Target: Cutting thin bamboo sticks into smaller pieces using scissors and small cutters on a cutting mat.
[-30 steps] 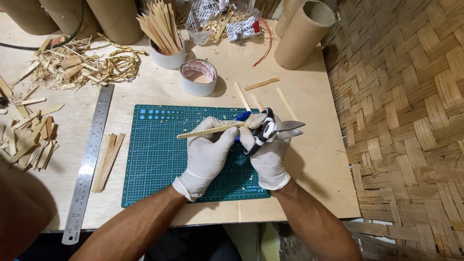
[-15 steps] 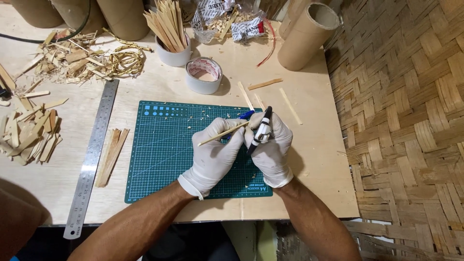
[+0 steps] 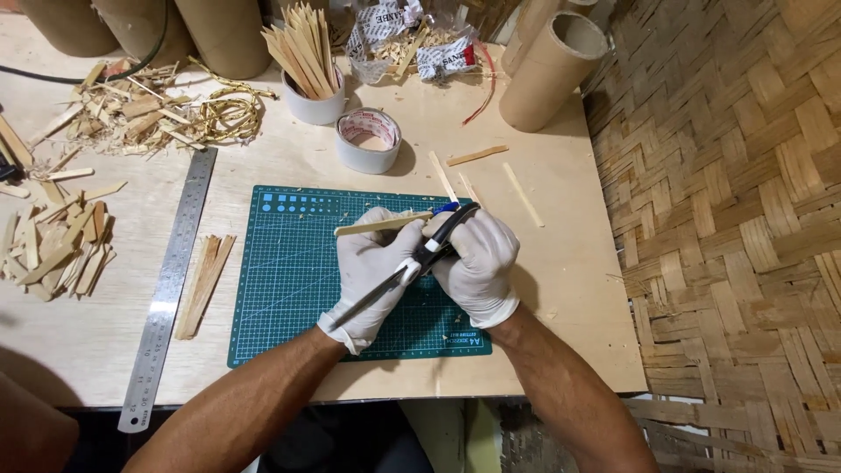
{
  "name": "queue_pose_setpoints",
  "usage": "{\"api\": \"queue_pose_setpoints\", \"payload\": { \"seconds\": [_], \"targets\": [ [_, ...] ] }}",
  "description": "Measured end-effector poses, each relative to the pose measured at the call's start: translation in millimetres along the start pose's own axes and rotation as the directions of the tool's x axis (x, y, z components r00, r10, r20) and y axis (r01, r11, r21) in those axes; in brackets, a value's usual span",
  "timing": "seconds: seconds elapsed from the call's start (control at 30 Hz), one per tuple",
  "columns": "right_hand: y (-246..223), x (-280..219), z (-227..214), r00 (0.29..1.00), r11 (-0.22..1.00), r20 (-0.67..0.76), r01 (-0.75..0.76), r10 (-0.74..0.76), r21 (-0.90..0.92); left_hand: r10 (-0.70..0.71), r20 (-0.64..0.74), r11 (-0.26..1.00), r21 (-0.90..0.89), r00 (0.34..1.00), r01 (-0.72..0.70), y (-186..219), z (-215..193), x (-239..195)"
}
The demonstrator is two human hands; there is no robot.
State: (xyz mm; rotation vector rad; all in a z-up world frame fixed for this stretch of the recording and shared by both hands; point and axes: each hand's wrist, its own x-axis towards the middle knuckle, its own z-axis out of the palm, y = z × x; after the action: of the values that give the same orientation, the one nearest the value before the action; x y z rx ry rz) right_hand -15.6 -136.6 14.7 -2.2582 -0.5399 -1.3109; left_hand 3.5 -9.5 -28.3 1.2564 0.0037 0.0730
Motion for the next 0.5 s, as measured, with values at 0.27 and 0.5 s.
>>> {"api": "queue_pose_setpoints", "payload": {
  "seconds": [0.27, 0.5],
  "targets": [
    [7, -10, 6, 0.877, 0.787, 0.072, -0.461, 0.476, 0.411, -0.236, 0.028, 0.963, -0.127, 0.971, 0.238, 44, 13, 3],
    [8, -20, 9, 0.75, 0.601, 0.159, -0.621, 0.642, 0.504, -0.277, 0.071, 0.954, -0.099, 0.958, 0.283, 45, 10, 3]
  ]
}}
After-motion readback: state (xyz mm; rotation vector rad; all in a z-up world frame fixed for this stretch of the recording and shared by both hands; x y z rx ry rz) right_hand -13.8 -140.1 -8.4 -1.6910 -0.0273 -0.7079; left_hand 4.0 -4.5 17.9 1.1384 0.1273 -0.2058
